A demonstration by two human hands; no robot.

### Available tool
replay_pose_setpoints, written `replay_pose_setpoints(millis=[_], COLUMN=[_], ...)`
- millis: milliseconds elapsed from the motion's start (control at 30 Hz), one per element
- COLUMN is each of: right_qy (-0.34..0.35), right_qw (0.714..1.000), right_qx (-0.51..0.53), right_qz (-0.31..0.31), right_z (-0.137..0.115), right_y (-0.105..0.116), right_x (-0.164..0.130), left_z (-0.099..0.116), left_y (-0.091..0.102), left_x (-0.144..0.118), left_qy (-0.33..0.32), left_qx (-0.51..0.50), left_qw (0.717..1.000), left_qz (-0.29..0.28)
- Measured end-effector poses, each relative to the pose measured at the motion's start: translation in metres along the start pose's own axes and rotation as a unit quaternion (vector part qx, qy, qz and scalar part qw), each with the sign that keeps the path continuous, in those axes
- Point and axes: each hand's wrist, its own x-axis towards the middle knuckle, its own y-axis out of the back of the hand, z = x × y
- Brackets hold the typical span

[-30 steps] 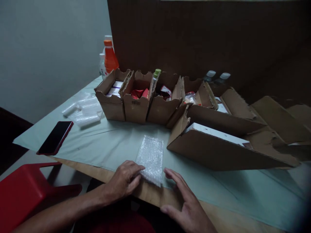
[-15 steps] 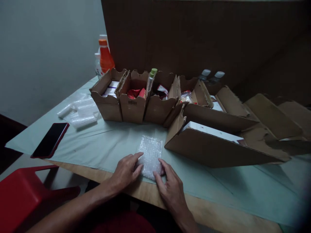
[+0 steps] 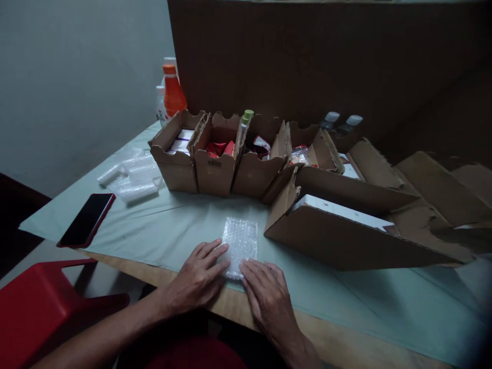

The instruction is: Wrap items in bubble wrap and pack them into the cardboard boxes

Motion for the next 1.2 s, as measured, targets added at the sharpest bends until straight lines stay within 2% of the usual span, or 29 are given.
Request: replay_pose_setpoints(millis=[67,200,300,400,467,567,633,700,733,833,867,933,1033,1100,1133,1200], right_qy=[-0.015,-0.102,-0.144,-0.123,-0.089,-0.05,-0.04,-0.051,-0.064,-0.125,-0.15,-0.197,-0.264,-0.308,-0.324,-0.329], right_qw=[0.999,0.985,0.982,0.992,0.993,0.997,0.997,0.997,0.997,0.99,0.985,0.969,0.928,0.892,0.878,0.871], right_qx=[0.046,0.127,0.113,0.013,-0.043,-0.06,-0.061,-0.051,-0.037,0.036,0.067,0.139,0.263,0.331,0.352,0.364], right_qz=[-0.007,-0.058,-0.051,0.032,0.063,0.018,-0.009,0.001,0.015,0.057,0.061,0.054,0.019,-0.004,-0.013,-0.02], right_z=[0.0,-0.001,0.002,0.003,-0.001,-0.009,-0.009,-0.004,-0.001,0.007,0.007,0.003,-0.01,-0.016,-0.017,-0.015], right_y=[0.008,0.02,0.019,0.015,0.014,0.011,0.007,0.001,-0.001,-0.004,-0.004,-0.002,0.003,0.007,0.009,0.015], right_x=[0.002,0.003,0.002,0.0,0.0,0.004,0.007,0.01,0.011,0.013,0.013,0.012,0.009,0.005,0.003,-0.003], left_z=[0.001,0.006,0.005,0.0,-0.003,-0.006,-0.005,-0.001,0.002,0.015,0.019,0.029,0.04,0.045,0.046,0.049], left_y=[0.003,0.008,0.004,-0.007,-0.014,-0.019,-0.019,-0.019,-0.019,-0.016,-0.015,-0.014,-0.014,-0.015,-0.015,-0.014], left_x=[-0.001,0.008,0.018,0.029,0.036,0.041,0.039,0.032,0.028,0.019,0.018,0.021,0.031,0.035,0.036,0.037], left_qy=[0.017,0.114,0.184,0.222,0.222,0.223,0.245,0.295,0.326,0.398,0.403,0.382,0.334,0.328,0.331,0.34], left_qx=[-0.031,-0.163,-0.203,-0.169,-0.138,-0.107,-0.128,-0.204,-0.262,-0.451,-0.503,-0.58,-0.651,-0.671,-0.671,-0.653], left_qw=[0.999,0.98,0.961,0.96,0.965,0.969,0.96,0.931,0.904,0.791,0.757,0.713,0.675,0.657,0.655,0.669], left_qz=[0.003,-0.007,-0.021,0.001,0.01,0.017,0.036,0.074,0.094,0.112,0.107,0.095,0.098,0.104,0.104,0.098])
